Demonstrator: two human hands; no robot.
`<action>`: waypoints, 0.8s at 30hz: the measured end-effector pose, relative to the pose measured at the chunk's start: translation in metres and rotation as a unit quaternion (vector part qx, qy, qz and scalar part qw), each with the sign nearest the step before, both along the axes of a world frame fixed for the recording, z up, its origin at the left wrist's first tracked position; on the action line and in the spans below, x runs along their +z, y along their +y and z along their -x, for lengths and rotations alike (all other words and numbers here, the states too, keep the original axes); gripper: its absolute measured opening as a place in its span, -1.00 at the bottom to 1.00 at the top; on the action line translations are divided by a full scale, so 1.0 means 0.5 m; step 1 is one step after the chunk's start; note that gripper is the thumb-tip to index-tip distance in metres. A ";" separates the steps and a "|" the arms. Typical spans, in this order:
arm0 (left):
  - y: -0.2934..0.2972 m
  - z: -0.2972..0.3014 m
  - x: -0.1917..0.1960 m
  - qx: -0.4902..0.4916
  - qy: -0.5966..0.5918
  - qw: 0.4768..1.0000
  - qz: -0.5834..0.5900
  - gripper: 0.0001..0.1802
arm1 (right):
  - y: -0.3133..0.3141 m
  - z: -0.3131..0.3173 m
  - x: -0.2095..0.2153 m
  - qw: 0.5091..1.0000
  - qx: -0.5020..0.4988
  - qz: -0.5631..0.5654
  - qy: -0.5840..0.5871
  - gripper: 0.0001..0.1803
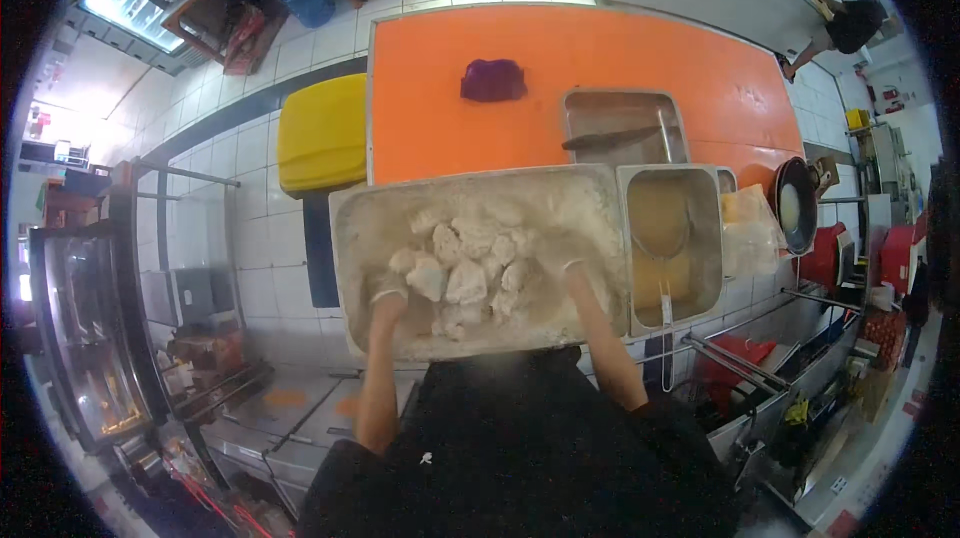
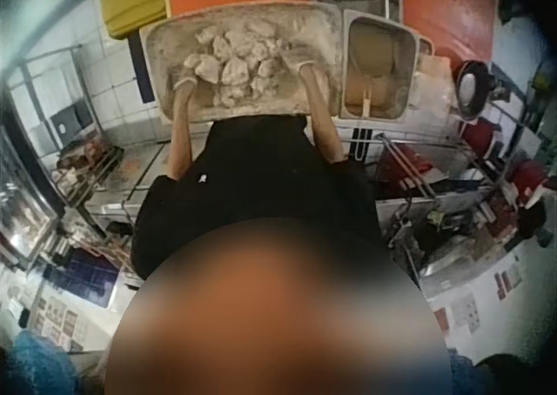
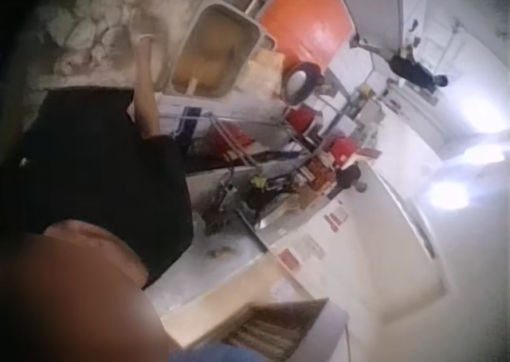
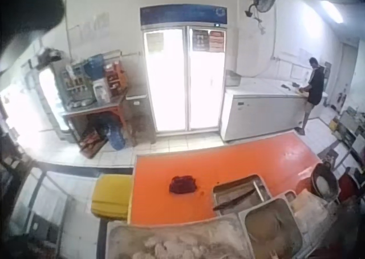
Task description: Coat chicken pieces in flour and fry them in a large pan of hot oil.
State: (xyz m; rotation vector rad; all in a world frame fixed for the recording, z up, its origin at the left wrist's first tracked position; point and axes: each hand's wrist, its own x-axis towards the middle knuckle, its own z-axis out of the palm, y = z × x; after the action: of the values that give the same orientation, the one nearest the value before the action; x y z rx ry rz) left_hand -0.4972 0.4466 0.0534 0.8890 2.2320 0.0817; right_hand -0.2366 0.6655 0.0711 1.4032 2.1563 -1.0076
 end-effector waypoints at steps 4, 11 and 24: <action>-0.133 0.000 -0.323 -0.092 0.030 0.993 -0.067 -0.58 | -0.106 0.115 0.066 0.991 -0.018 0.096 0.095 -0.42; 0.024 -0.067 -0.016 0.326 -0.505 0.734 -0.316 -0.57 | -0.091 0.132 0.103 0.864 -0.276 0.379 0.185 -0.47; -0.235 0.046 -0.302 -0.084 -0.067 0.984 -0.142 -0.49 | -0.128 0.029 0.142 0.973 -0.048 0.143 0.173 -0.58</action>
State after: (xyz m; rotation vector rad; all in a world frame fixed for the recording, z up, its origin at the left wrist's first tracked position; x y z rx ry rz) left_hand -0.5203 0.3293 -0.0976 1.1858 2.0413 0.3768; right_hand -0.2512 0.6015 0.1420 1.2779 2.0746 -1.6311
